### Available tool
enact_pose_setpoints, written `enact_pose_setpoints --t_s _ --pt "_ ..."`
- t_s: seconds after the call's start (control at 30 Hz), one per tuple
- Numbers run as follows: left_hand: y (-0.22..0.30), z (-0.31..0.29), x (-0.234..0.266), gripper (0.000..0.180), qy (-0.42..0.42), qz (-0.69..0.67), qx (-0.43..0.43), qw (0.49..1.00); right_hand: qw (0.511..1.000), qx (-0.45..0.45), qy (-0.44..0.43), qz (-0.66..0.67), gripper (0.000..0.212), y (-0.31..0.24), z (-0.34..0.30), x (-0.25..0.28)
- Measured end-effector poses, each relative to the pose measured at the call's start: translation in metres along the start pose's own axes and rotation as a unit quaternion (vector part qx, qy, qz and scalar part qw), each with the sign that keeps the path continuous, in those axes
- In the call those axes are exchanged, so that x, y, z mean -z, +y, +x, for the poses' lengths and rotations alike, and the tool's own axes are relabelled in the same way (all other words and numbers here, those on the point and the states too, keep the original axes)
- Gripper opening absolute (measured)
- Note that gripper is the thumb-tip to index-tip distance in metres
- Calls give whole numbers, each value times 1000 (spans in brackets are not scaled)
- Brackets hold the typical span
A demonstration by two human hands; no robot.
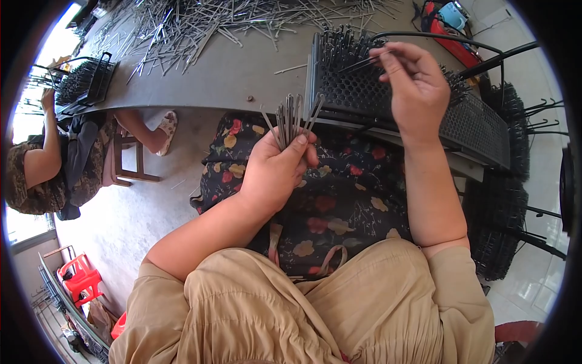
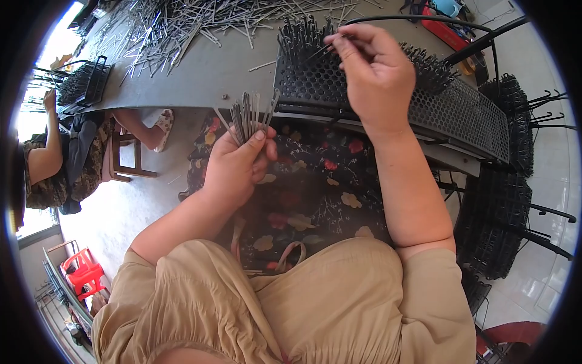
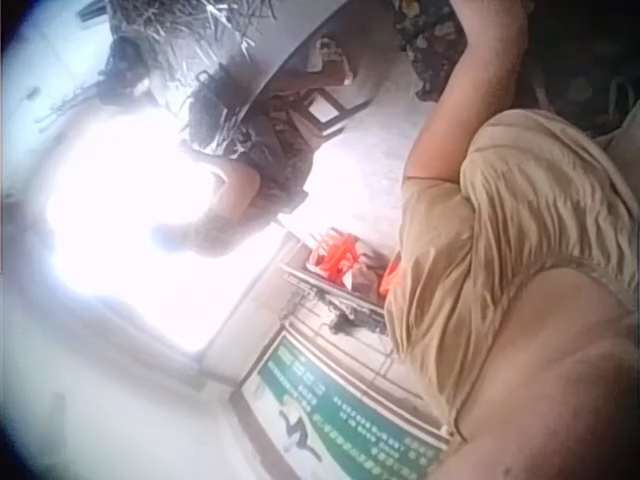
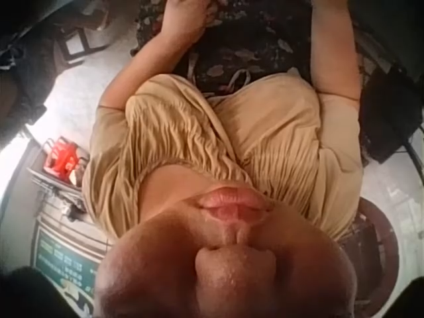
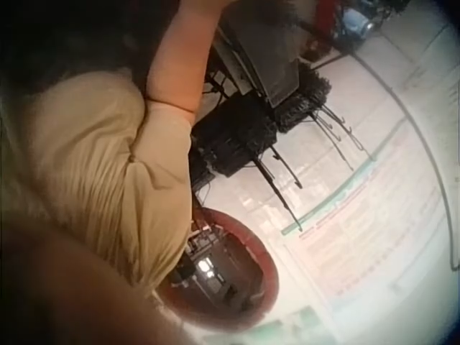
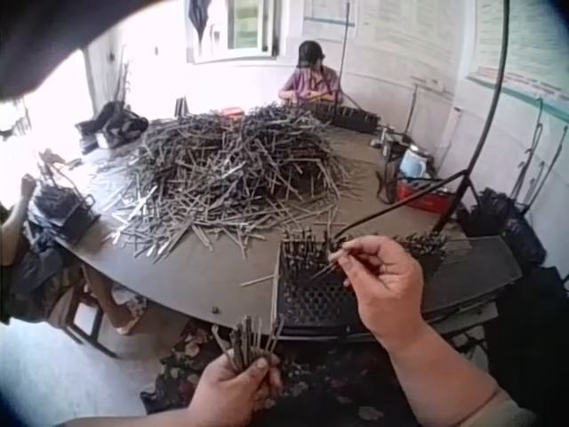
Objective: Sorting small metal rods from a pile and inserting them into a perforated rack.
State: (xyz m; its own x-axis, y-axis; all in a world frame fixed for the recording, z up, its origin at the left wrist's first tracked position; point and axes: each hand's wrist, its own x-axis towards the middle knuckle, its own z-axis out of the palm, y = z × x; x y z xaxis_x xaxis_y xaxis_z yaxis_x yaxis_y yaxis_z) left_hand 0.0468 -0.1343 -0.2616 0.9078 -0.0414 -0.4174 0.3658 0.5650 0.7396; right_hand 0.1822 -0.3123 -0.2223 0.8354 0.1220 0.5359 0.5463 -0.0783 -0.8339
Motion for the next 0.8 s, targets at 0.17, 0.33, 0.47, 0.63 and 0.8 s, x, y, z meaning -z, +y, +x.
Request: enact_pose_setpoints --t_s 0.17,0.33,0.47,0.63,0.8 --pt "1 0 -1 10 -7 -2 -3 1000 993 81 -36 -80 20 1 -2 -13" --pt "0 1 -2 10 1 16 -3 1000 948 186 -31 -256 17 8 18 -13" --pt "0 2 0 10 0 4 4 1000 904 229 -63 -356 12 -4 20 -17" --pt "3 -1 0 10 -9 -10 6 1000 975 84 -75 -190 22 -16 -10 -18" --pt "3 -4 -6 13 -61 -2 -22 998 939 -242 -213 118 24 -32 -35 -24"
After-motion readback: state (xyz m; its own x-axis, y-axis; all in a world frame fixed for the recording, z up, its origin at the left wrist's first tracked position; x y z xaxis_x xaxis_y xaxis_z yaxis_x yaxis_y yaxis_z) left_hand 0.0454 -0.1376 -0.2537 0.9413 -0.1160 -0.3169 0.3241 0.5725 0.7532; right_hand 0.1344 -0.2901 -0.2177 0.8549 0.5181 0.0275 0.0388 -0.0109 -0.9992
